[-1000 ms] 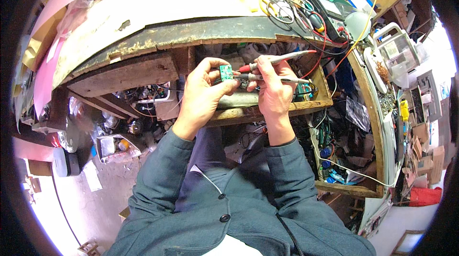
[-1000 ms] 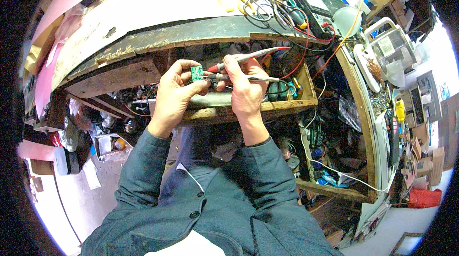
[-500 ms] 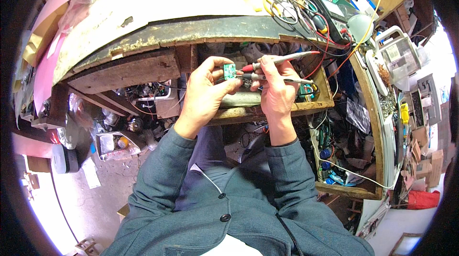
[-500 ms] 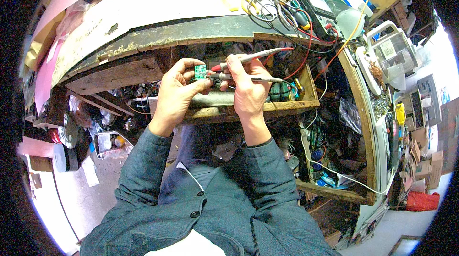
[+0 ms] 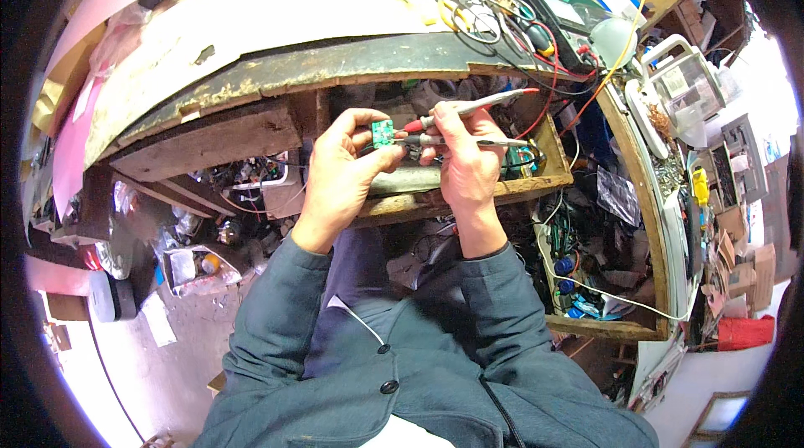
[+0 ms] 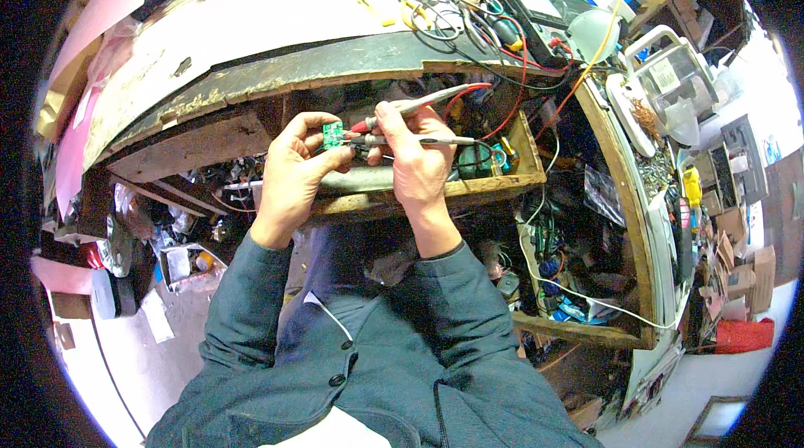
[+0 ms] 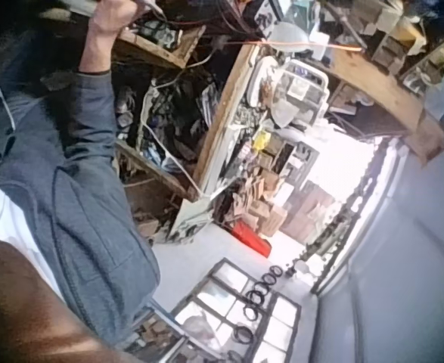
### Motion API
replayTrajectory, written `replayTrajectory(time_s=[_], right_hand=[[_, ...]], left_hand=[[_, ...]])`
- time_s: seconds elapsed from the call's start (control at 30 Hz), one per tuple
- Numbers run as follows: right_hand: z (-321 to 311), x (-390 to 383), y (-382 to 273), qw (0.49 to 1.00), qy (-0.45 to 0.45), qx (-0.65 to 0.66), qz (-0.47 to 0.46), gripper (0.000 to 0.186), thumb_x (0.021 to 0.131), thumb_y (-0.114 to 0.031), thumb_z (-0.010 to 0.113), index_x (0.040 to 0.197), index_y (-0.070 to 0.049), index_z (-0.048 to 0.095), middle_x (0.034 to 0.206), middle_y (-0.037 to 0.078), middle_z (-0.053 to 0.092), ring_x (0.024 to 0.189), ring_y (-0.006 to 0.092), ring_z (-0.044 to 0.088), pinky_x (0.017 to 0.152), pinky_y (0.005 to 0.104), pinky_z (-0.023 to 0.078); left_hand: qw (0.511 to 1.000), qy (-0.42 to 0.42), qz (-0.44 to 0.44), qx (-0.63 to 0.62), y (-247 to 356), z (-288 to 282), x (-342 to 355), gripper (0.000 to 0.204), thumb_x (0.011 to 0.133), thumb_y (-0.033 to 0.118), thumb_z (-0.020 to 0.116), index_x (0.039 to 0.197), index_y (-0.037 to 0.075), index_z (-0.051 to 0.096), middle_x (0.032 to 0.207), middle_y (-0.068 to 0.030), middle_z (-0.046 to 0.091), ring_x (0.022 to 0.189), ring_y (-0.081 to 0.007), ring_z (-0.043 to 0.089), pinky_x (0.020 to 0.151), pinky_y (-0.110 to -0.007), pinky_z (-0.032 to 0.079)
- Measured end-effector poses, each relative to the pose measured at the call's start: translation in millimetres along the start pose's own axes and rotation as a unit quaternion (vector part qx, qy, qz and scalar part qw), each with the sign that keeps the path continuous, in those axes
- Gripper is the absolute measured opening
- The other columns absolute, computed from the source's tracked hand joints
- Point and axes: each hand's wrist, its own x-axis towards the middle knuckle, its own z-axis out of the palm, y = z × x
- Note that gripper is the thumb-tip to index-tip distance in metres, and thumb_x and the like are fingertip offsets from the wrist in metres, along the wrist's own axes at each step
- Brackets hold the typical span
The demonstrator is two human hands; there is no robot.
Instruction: The person uses multimeter probes to test points on a small green circuit board held in the left hand. The person then reaches into a drawer and retrieves a small yellow component, handling it briefly before the clip ends.
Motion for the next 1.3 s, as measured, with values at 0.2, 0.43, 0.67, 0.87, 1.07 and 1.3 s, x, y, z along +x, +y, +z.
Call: replayTrajectory(time_s=[0.2, 0.43, 0.67, 0.87, 1.07, 1.3], right_hand=[[-3.8, 1.8, 3.9, 1.000, 0.003, -0.003, 0.014, 0.014, 0.097, -0.015, 0.066, 0.097, -0.001, 0.065, 0.081, 0.012, 0.072, 0.061, 0.0125, 0.065, 0.049, 0.0240, 0.050], [-1.6, -0.4, -0.3, 1.000, 0.013, -0.011, 0.010, 0.014, 0.097, -0.015, 0.065, 0.094, -0.001, 0.065, 0.079, 0.012, 0.072, 0.059, 0.0117, 0.063, 0.049, 0.0240, 0.049], [1.2, -1.4, 0.1, 1.000, 0.026, -0.002, -0.004, 0.014, 0.097, -0.014, 0.064, 0.094, 0.000, 0.064, 0.080, 0.013, 0.072, 0.057, 0.0113, 0.061, 0.047, 0.0244, 0.048], [1.7, -0.3, 0.7, 0.999, 0.032, -0.015, -0.015, 0.013, 0.098, -0.013, 0.063, 0.095, 0.000, 0.063, 0.080, 0.014, 0.072, 0.055, 0.0118, 0.060, 0.047, 0.0246, 0.047], [0.2, 0.9, 2.7, 1.000, 0.022, -0.012, -0.016, 0.013, 0.098, -0.013, 0.063, 0.095, 0.000, 0.063, 0.079, 0.015, 0.071, 0.054, 0.0121, 0.060, 0.046, 0.0247, 0.047], [3.1, -1.1, 0.2, 1.000, 0.027, -0.010, -0.014, 0.012, 0.098, -0.012, 0.062, 0.095, -0.001, 0.062, 0.079, 0.014, 0.071, 0.054, 0.0123, 0.060, 0.046, 0.0246, 0.047]], left_hand=[[1.000, -0.007, 0.004, -0.002, -1.7, -0.5, 1.3, 0.038, 0.083, -0.004, 0.072, 0.118, 0.000, 0.057, 0.101, -0.0092, 0.071, 0.085, -0.0092, 0.064, 0.071, -0.023, 0.052], [1.000, -0.010, 0.007, -0.001, -1.2, 0.6, 1.2, 0.037, 0.084, -0.004, 0.072, 0.118, 0.000, 0.057, 0.100, -0.0086, 0.071, 0.085, -0.0097, 0.064, 0.071, -0.023, 0.052], [1.000, -0.015, -0.001, 0.006, -3.0, -3.6, 1.9, 0.041, 0.084, -0.004, 0.072, 0.121, 0.000, 0.055, 0.101, -0.0099, 0.071, 0.083, -0.0116, 0.066, 0.073, -0.025, 0.055], [1.000, 0.000, 0.006, 0.003, -0.8, -0.7, 0.3, 0.034, 0.083, -0.002, 0.073, 0.113, -0.001, 0.057, 0.095, -0.0076, 0.070, 0.081, -0.0093, 0.062, 0.070, -0.025, 0.051], [1.000, -0.003, 0.009, -0.008, -4.9, -2.0, 2.5, 0.035, 0.083, -0.001, 0.074, 0.113, 0.000, 0.056, 0.094, -0.0078, 0.071, 0.080, -0.0093, 0.062, 0.069, -0.025, 0.051], [1.000, -0.001, 0.008, 0.007, -4.4, -2.2, 1.6, 0.035, 0.083, -0.001, 0.074, 0.113, -0.001, 0.056, 0.093, -0.0084, 0.071, 0.078, -0.0093, 0.062, 0.069, -0.025, 0.051]])
